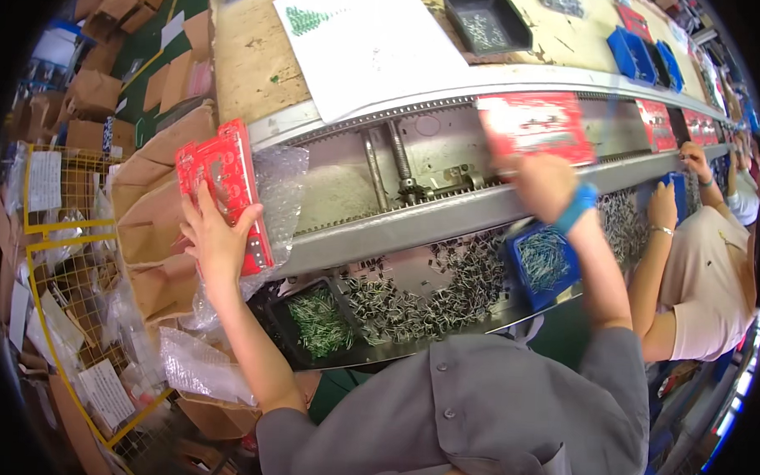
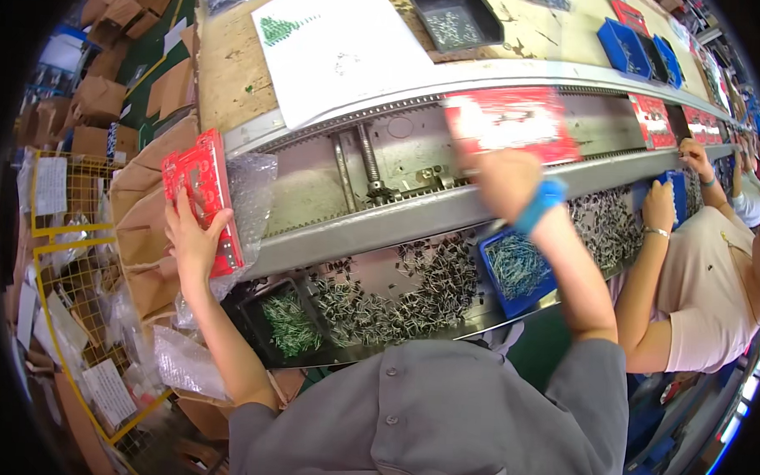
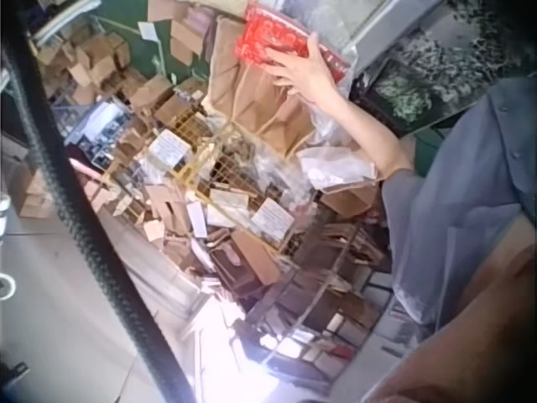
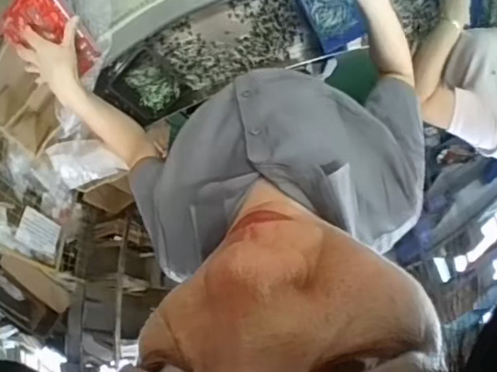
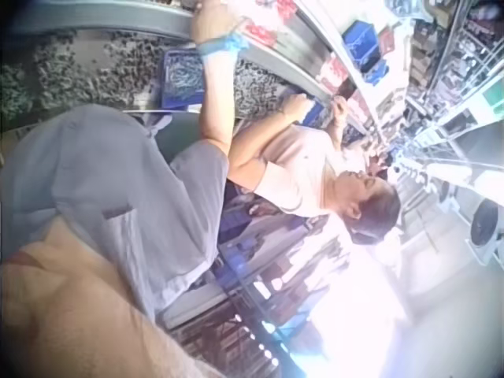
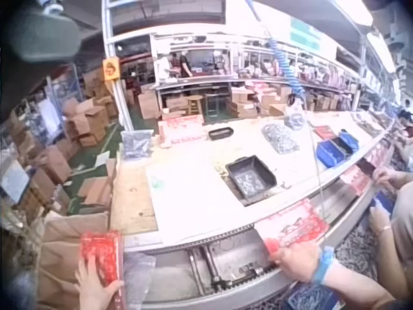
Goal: The person assembles circuit boards along an assembly line by taking electronic components from bins, inserting them into the boards by hand, and sliding the boards along the conveyor track.
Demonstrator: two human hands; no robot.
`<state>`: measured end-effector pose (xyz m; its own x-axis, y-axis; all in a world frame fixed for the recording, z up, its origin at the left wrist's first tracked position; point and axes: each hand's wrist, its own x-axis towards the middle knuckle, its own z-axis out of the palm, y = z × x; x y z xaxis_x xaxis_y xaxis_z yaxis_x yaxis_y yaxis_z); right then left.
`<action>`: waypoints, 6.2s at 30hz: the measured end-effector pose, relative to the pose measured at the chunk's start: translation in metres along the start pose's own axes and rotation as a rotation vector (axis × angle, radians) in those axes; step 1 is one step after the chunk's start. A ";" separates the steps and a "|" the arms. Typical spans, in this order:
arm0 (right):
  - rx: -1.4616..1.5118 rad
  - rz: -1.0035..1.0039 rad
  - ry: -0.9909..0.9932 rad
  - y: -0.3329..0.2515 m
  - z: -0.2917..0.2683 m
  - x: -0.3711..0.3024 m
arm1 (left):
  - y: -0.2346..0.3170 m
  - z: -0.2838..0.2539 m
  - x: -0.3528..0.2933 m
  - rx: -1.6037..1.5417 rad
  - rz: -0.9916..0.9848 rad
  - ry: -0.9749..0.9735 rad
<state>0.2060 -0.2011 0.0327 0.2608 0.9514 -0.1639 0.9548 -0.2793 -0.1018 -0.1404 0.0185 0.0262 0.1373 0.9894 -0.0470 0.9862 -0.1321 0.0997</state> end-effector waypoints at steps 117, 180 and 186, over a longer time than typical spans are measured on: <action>0.213 -0.524 -0.142 -0.121 0.070 -0.054 | 0.200 0.065 -0.029 -0.843 1.158 -0.329; 0.628 -0.320 0.295 -0.040 0.010 0.035 | 0.067 0.048 -0.106 -0.049 1.248 -0.348; 0.430 -0.436 0.438 -0.042 0.032 0.084 | 0.067 0.051 -0.100 -0.063 1.410 -0.346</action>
<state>0.1835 -0.1134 -0.0083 -0.0100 0.9269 0.3753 0.8682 0.1943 -0.4567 -0.0837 -0.0926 -0.0134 0.9940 -0.0230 -0.1065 0.0109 -0.9517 0.3069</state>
